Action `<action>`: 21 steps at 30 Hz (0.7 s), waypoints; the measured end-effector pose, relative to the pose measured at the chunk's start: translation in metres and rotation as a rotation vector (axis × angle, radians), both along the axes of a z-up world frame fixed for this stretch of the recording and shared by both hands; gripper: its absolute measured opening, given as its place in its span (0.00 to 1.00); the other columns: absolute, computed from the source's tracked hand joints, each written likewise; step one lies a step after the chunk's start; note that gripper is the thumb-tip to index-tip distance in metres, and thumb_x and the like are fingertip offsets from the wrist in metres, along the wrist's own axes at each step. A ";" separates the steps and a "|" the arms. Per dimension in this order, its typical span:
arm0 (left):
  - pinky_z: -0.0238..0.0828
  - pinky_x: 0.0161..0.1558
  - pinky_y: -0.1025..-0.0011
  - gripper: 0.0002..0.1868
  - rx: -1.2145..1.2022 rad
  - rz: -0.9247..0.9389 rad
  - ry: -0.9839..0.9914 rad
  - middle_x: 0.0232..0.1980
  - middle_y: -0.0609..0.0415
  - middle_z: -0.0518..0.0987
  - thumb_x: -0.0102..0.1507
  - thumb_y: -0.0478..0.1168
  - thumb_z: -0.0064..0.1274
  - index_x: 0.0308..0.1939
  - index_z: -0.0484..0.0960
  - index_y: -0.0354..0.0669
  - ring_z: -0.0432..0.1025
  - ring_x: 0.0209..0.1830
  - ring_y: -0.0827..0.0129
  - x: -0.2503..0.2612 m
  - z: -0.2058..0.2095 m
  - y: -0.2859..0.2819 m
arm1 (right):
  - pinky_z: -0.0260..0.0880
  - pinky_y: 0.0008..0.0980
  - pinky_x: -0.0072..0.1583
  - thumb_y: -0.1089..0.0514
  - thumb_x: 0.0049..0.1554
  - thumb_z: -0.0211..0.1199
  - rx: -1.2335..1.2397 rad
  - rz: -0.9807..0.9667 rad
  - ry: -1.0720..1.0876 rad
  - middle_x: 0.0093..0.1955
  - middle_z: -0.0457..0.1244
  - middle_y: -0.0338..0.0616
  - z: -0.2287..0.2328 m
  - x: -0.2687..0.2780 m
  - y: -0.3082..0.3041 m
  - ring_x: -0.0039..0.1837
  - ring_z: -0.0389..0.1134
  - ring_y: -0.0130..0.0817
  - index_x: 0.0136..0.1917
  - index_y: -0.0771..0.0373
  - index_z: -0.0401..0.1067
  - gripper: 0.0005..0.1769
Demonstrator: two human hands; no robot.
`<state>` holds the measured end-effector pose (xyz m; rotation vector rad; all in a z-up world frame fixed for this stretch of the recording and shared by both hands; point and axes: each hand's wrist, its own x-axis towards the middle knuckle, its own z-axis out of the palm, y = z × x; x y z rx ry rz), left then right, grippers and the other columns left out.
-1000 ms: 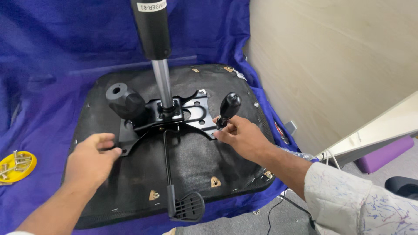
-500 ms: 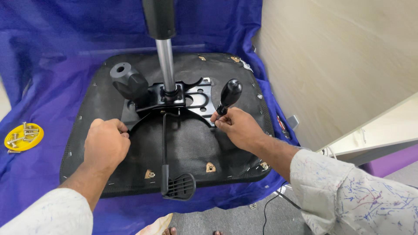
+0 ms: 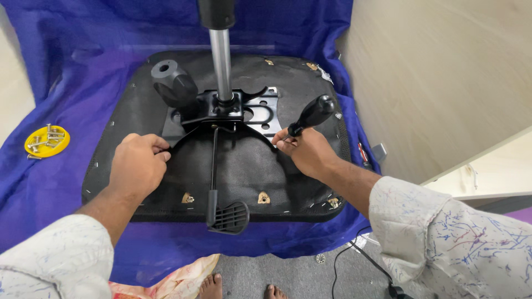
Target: The person uses a screwdriver to fasten screws into the underside of an overturned chair seat, securing the seat to the central metal base. The person repeatedly picks up screws from a yellow container and tightens them into the seat frame.
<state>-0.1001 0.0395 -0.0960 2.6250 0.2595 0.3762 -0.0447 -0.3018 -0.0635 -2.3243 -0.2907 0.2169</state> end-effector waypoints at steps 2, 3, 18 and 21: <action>0.73 0.50 0.59 0.18 -0.030 0.072 -0.114 0.45 0.49 0.80 0.58 0.39 0.66 0.51 0.85 0.41 0.77 0.44 0.57 -0.012 -0.004 -0.003 | 0.68 0.32 0.50 0.56 0.61 0.61 0.006 -0.012 0.009 0.40 0.69 0.39 -0.001 -0.001 -0.002 0.45 0.68 0.28 0.51 0.57 0.80 0.09; 0.73 0.49 0.59 0.22 -0.048 0.106 -0.170 0.45 0.49 0.79 0.57 0.39 0.67 0.54 0.83 0.38 0.76 0.43 0.58 -0.015 -0.007 -0.005 | 0.68 0.31 0.50 0.56 0.61 0.61 0.040 0.007 0.000 0.40 0.68 0.40 -0.001 -0.001 -0.003 0.45 0.67 0.28 0.51 0.57 0.80 0.09; 0.73 0.51 0.63 0.10 -0.221 0.329 0.067 0.41 0.56 0.87 0.61 0.40 0.65 0.46 0.91 0.52 0.81 0.43 0.64 0.000 0.012 -0.014 | 0.70 0.34 0.53 0.55 0.62 0.60 0.006 -0.027 -0.026 0.42 0.69 0.41 0.002 -0.001 0.003 0.48 0.70 0.30 0.54 0.58 0.77 0.09; 0.74 0.49 0.63 0.11 -0.274 0.337 0.076 0.41 0.57 0.87 0.60 0.41 0.65 0.46 0.90 0.53 0.81 0.42 0.64 0.000 0.016 -0.013 | 0.71 0.34 0.53 0.55 0.61 0.60 0.011 -0.055 -0.087 0.44 0.69 0.39 0.002 0.002 0.007 0.49 0.71 0.30 0.53 0.59 0.75 0.09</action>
